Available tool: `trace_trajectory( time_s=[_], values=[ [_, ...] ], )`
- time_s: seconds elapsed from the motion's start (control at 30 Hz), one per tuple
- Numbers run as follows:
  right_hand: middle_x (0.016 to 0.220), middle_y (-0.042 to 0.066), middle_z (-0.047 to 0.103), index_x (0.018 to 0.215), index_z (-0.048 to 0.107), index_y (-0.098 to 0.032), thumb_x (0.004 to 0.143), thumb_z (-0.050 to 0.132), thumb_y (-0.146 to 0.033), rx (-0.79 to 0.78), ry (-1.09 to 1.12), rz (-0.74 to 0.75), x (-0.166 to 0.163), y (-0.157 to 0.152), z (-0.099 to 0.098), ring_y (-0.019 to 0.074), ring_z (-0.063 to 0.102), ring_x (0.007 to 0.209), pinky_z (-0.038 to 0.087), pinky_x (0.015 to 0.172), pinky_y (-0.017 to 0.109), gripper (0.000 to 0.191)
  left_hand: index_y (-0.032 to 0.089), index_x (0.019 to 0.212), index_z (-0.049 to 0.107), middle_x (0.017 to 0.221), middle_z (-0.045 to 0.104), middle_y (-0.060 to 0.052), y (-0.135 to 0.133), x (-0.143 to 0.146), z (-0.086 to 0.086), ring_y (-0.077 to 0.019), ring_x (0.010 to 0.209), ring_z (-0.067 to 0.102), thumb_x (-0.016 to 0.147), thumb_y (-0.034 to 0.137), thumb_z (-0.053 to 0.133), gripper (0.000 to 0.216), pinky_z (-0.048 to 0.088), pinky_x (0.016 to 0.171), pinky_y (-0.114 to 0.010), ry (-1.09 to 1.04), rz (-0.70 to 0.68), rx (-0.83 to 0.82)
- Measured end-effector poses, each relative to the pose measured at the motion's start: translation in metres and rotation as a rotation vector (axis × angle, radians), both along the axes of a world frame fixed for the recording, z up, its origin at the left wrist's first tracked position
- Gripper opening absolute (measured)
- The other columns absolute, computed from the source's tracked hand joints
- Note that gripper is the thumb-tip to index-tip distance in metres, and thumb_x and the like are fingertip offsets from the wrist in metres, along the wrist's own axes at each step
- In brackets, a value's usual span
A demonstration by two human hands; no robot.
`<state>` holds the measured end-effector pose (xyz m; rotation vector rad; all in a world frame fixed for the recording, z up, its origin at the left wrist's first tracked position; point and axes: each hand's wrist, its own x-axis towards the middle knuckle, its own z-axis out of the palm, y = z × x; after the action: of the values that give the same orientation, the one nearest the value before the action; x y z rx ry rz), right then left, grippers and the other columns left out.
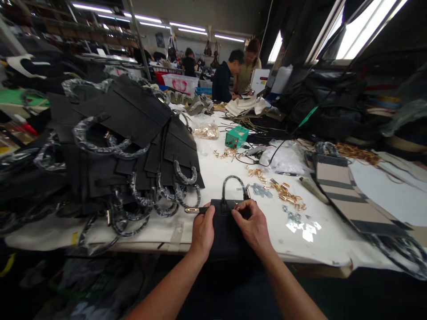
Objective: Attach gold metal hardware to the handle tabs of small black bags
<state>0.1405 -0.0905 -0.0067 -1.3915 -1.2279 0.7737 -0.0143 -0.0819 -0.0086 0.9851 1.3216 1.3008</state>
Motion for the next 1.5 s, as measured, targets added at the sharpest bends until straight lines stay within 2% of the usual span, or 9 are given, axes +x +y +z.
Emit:
trace_trajectory(
  time_s=[0.13,0.23,0.37,0.5,0.8,0.9,1.03,1.27,1.5],
  values=[
    [0.081,0.001,0.069,0.099,0.066,-0.021,0.079,0.067,-0.033,-0.063,-0.019,0.081,-0.006,0.000,0.009,0.0182,0.064,0.072,0.049,0.067,0.029,0.024,0.016,0.111,0.070,0.097,0.076,-0.008,-0.002,-0.001,-0.005,-0.0268,0.101,0.067,0.086,0.051,0.059,0.044,0.046,0.096,-0.035,-0.104,-0.083,0.001],
    [0.086,0.002,0.071,0.101,0.071,-0.023,0.082,0.065,-0.032,-0.054,-0.061,0.128,-0.014,-0.004,0.014,0.0186,0.064,0.077,0.049,0.071,0.030,0.022,0.015,0.108,0.070,0.091,0.076,-0.008,-0.004,-0.004,-0.008,-0.0279,0.103,0.067,0.083,0.053,0.063,0.047,0.047,0.094,-0.035,-0.147,-0.071,-0.009],
    [0.083,0.000,0.071,0.102,0.071,-0.023,0.083,0.066,-0.033,-0.065,-0.085,0.070,-0.026,-0.013,0.016,0.0173,0.063,0.071,0.049,0.068,0.029,0.022,0.014,0.106,0.071,0.086,0.076,-0.007,-0.007,-0.009,-0.013,-0.0279,0.097,0.068,0.080,0.054,0.067,0.048,0.050,0.089,-0.035,-0.162,-0.073,-0.041],
    [0.081,0.002,0.072,0.093,0.071,-0.022,0.082,0.066,-0.036,-0.075,-0.141,0.003,-0.034,-0.021,0.014,0.0182,0.064,0.069,0.048,0.064,0.029,0.019,0.016,0.106,0.071,0.094,0.076,-0.006,-0.010,-0.011,-0.015,-0.0275,0.103,0.066,0.082,0.052,0.065,0.043,0.049,0.089,-0.033,-0.105,-0.066,-0.014],
    [0.081,0.003,0.073,0.086,0.070,-0.022,0.081,0.064,-0.031,-0.025,-0.249,-0.099,-0.052,-0.024,0.007,0.0184,0.066,0.071,0.051,0.069,0.030,0.012,0.016,0.097,0.074,0.105,0.074,-0.007,-0.015,-0.007,0.002,-0.0244,0.105,0.064,0.082,0.040,0.067,0.029,0.045,0.097,-0.028,-0.129,-0.069,0.085],
    [0.080,0.002,0.072,0.092,0.069,-0.022,0.081,0.063,-0.031,-0.042,-0.236,-0.104,-0.055,-0.023,0.005,0.0175,0.065,0.069,0.051,0.068,0.028,0.015,0.017,0.099,0.073,0.107,0.073,-0.007,-0.015,-0.008,0.002,-0.0235,0.102,0.065,0.085,0.040,0.064,0.028,0.045,0.095,-0.028,-0.088,-0.082,0.110],
    [0.077,-0.001,0.068,0.107,0.067,-0.024,0.082,0.061,-0.029,-0.063,-0.273,-0.024,-0.050,-0.020,0.011,0.0144,0.061,0.062,0.049,0.063,0.026,0.026,0.018,0.101,0.073,0.104,0.074,-0.006,-0.015,-0.009,0.000,-0.0237,0.099,0.065,0.087,0.041,0.061,0.029,0.045,0.093,-0.028,-0.048,-0.096,0.120],
    [0.062,-0.005,0.060,0.091,0.069,-0.026,0.080,0.061,-0.030,-0.098,-0.422,0.105,-0.039,-0.009,0.024,0.0131,0.055,0.054,0.040,0.052,0.024,0.015,0.019,0.106,0.072,0.109,0.072,-0.007,-0.015,-0.010,0.003,-0.0256,0.105,0.063,0.090,0.041,0.057,0.031,0.044,0.095,-0.030,0.010,-0.135,0.142],
    [0.064,-0.004,0.063,0.090,0.069,-0.028,0.082,0.059,-0.030,-0.129,-0.390,0.164,-0.038,-0.005,0.026,0.0150,0.056,0.056,0.040,0.056,0.026,0.013,0.021,0.101,0.074,0.108,0.071,-0.009,-0.015,-0.012,0.007,-0.0262,0.102,0.063,0.089,0.040,0.058,0.027,0.043,0.098,-0.032,0.057,-0.111,0.194]
  ],
)
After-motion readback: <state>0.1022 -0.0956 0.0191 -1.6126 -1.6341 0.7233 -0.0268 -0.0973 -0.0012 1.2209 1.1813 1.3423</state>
